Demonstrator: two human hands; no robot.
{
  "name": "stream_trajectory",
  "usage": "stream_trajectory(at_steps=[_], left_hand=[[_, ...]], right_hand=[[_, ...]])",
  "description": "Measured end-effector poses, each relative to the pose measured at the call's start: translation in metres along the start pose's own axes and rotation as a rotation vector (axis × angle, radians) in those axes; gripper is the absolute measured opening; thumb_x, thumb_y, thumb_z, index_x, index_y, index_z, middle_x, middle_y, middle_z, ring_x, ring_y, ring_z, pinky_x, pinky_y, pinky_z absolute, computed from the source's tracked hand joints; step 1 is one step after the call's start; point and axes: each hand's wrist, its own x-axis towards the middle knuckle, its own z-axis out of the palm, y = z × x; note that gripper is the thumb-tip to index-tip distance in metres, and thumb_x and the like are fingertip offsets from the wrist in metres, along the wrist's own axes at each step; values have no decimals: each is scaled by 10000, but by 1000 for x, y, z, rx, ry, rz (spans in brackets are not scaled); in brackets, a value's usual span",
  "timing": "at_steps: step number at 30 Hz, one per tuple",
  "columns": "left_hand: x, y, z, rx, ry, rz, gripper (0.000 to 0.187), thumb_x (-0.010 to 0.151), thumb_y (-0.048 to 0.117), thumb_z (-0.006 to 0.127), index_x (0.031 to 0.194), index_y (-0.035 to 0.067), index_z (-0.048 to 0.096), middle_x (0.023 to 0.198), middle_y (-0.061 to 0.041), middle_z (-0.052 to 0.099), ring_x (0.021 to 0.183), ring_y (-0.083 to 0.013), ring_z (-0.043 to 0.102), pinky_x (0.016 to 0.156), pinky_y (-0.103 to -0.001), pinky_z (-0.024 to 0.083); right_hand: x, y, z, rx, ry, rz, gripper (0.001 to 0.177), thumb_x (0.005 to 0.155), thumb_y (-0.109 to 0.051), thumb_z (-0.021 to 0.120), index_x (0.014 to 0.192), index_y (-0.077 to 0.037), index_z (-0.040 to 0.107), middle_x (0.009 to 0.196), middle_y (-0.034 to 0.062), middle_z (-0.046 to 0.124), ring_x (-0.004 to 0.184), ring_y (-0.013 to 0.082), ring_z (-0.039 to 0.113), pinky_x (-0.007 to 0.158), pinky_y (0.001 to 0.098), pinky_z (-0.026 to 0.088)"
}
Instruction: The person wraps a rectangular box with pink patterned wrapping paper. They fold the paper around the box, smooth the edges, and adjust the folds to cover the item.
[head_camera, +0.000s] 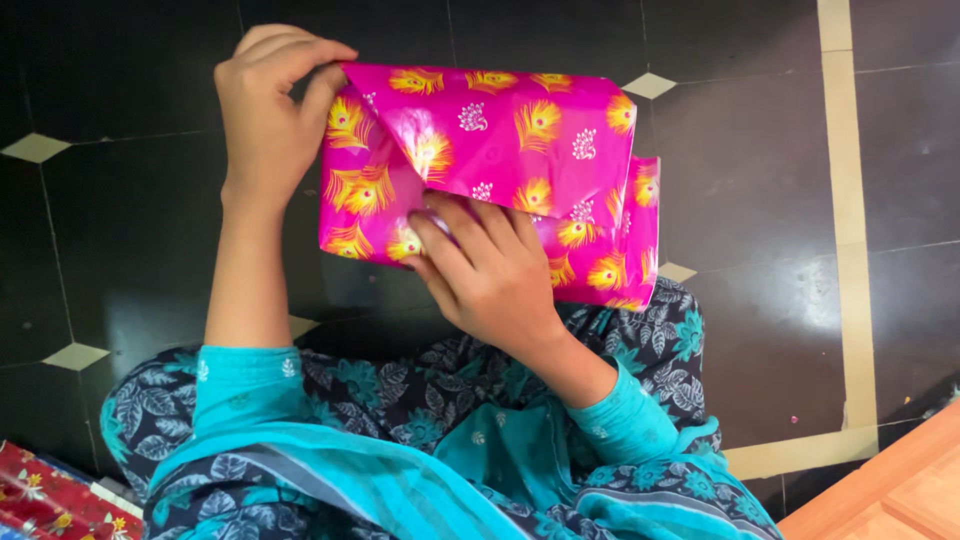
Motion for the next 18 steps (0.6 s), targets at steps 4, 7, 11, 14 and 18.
stream_trajectory(at_steps=[4,7,11,14,18], left_hand=[[5,29,-2,43,17,205,165,865,-69,748,1019,-12,737,1043,-139,733,1058,-323,685,932,-421,540],[5,51,-5,87,4,257,192,885,-78,750,1055,11,739,1057,-117,738,1076,-315,685,950,-417,537],[6,71,-10,20,-7,190,186,932,-92,743,1078,22,740,1080,-91,743,1088,-280,700,972,-375,554],[5,80,-13,-6,31,190,180,904,-103,741,1050,2,725,1081,-107,730,1072,-297,698,958,-382,565],[8,88,-12,-26,81,171,156,916,-116,745,1026,-8,722,1074,-113,726,1075,-306,704,952,-384,576]], right_hand=[[6,2,3,-40,-86,44,696,891,-527,749,1400,-79,590,1439,146,560,1362,377,505,1137,539,391],[9,4,3,-32,-148,56,779,893,-615,723,1448,-93,560,1482,146,530,1406,387,468,1166,536,374],[14,7,0,-33,-174,69,795,885,-637,713,1463,-112,563,1494,142,524,1417,388,453,1181,552,347],[18,11,1,-52,-172,61,802,866,-654,713,1458,-133,566,1495,131,522,1426,396,444,1186,572,329],[24,18,6,-52,-176,57,827,847,-688,698,1452,-141,564,1505,137,513,1438,408,435,1187,575,320]])
